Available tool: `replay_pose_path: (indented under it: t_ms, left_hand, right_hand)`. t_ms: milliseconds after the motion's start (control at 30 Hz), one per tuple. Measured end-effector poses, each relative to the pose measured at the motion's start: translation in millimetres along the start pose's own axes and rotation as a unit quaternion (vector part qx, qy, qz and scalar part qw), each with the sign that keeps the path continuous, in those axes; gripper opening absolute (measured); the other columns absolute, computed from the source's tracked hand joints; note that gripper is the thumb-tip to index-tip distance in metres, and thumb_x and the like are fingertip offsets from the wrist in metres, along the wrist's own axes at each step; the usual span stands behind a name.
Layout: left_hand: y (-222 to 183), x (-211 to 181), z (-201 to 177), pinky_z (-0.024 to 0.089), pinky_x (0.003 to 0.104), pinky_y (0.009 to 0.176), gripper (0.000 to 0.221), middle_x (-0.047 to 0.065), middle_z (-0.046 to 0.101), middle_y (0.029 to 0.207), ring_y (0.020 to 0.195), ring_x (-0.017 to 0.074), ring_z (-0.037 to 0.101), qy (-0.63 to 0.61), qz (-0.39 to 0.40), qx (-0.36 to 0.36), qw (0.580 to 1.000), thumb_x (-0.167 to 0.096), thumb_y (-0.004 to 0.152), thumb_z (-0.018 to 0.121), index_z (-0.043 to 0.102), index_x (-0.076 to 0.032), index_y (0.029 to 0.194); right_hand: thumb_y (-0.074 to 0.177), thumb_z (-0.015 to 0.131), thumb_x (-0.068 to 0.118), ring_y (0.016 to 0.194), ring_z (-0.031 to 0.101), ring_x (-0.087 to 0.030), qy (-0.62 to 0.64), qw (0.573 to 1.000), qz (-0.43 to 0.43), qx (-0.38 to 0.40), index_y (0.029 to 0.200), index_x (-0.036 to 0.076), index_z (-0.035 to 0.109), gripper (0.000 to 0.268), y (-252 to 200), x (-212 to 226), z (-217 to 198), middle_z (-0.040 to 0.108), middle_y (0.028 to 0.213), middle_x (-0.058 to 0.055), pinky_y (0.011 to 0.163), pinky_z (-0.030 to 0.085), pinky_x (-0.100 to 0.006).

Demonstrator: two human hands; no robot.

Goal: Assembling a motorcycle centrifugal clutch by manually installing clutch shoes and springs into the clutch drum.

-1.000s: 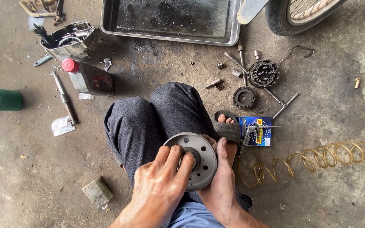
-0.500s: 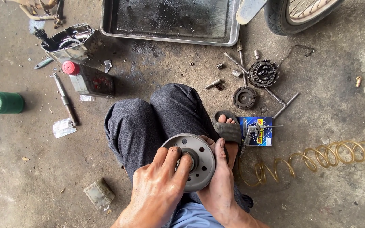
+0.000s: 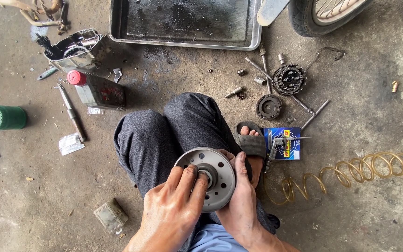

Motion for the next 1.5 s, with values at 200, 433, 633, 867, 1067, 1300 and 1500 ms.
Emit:
replay_pose_path:
  t_ms: [200, 433, 633, 867, 1067, 1300, 1500]
  left_hand:
    - [6.0, -2.7, -12.4, 0.05, 0.028, 0.054, 0.018, 0.014, 0.06, 0.103, 0.087, 0.0253, 0.057, 0.056, 0.097, 0.0, 0.994, -0.008, 0.099, 0.054, 0.065, 0.002, 0.108]
    - [3.7, -1.8, -14.1, 0.052, 0.03, 0.057, 0.02, 0.024, 0.064, 0.112, 0.09, 0.0293, 0.062, 0.065, 0.111, -0.023, 0.991, -0.003, 0.101, 0.051, 0.065, 0.004, 0.112]
    - [6.4, -0.7, -15.8, 0.045, 0.028, 0.048, 0.014, 0.011, 0.057, 0.093, 0.078, 0.0233, 0.054, 0.079, 0.11, -0.012, 0.991, -0.003, 0.099, 0.054, 0.065, 0.002, 0.106]
    - [6.7, 0.7, -15.5, 0.043, 0.027, 0.05, 0.015, 0.01, 0.057, 0.094, 0.078, 0.0218, 0.054, 0.083, 0.12, -0.02, 0.989, -0.002, 0.099, 0.053, 0.066, 0.0, 0.106]
    - [7.9, 3.3, -16.9, 0.045, 0.028, 0.051, 0.015, 0.008, 0.057, 0.092, 0.079, 0.0222, 0.056, 0.061, 0.1, -0.023, 0.993, -0.001, 0.101, 0.05, 0.064, -0.003, 0.103]
    - [1.5, 9.9, -4.7, 0.046, 0.033, 0.044, 0.009, 0.009, 0.056, 0.096, 0.081, 0.0245, 0.055, -0.024, 0.047, 0.029, 0.998, -0.008, 0.099, 0.054, 0.059, -0.004, 0.106]
    - [-11.2, 36.1, -27.5, 0.06, 0.032, 0.081, 0.01, 0.011, 0.074, 0.096, 0.085, 0.0229, 0.073, -0.263, -0.177, -0.161, 0.935, -0.009, 0.091, 0.072, 0.069, -0.001, 0.097]
  right_hand:
    - [0.109, 0.038, 0.046, 0.104, 0.065, -0.03, 0.013, 1.0, -0.003, 0.024, 0.119, 0.007, 0.064, 0.048, 7.4, -5.5, -5.9, 0.071, 0.113, -0.019, 0.092, 0.05, -0.039]
    - [0.108, 0.037, 0.049, 0.101, 0.065, -0.031, 0.02, 0.999, 0.011, 0.045, 0.121, 0.007, 0.064, 0.052, 7.8, -6.8, -4.6, 0.071, 0.112, -0.021, 0.09, 0.051, -0.04]
    - [0.11, 0.032, 0.048, 0.101, 0.066, -0.03, -0.002, 0.999, 0.012, 0.041, 0.123, 0.005, 0.064, 0.055, 5.7, -5.0, -0.2, 0.072, 0.112, -0.022, 0.091, 0.051, -0.039]
    - [0.109, 0.031, 0.048, 0.099, 0.066, -0.03, -0.012, 0.999, 0.019, 0.034, 0.124, 0.006, 0.063, 0.055, 4.4, -4.3, 1.7, 0.072, 0.11, -0.022, 0.088, 0.051, -0.039]
    - [0.109, 0.031, 0.048, 0.099, 0.066, -0.029, -0.015, 0.999, 0.018, 0.039, 0.123, 0.005, 0.064, 0.056, 3.4, -5.3, 0.3, 0.073, 0.111, -0.022, 0.088, 0.051, -0.038]
    - [0.11, 0.03, 0.046, 0.106, 0.066, -0.029, -0.053, 0.998, 0.041, 0.005, 0.125, 0.005, 0.067, 0.058, -1.5, 0.4, 5.5, 0.073, 0.116, -0.021, 0.093, 0.05, -0.037]
    - [0.102, 0.036, 0.033, 0.117, 0.054, -0.015, -0.004, 0.999, -0.035, -0.011, 0.16, 0.054, 0.03, 0.062, -7.8, 16.5, 21.2, 0.056, 0.146, 0.012, 0.103, 0.044, -0.041]
Point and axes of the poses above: each hand's wrist, its own y-axis towards the middle knuckle, its own z-axis out of the palm, x = y × z, the point moved 4 cm from there along y, towards the middle knuckle
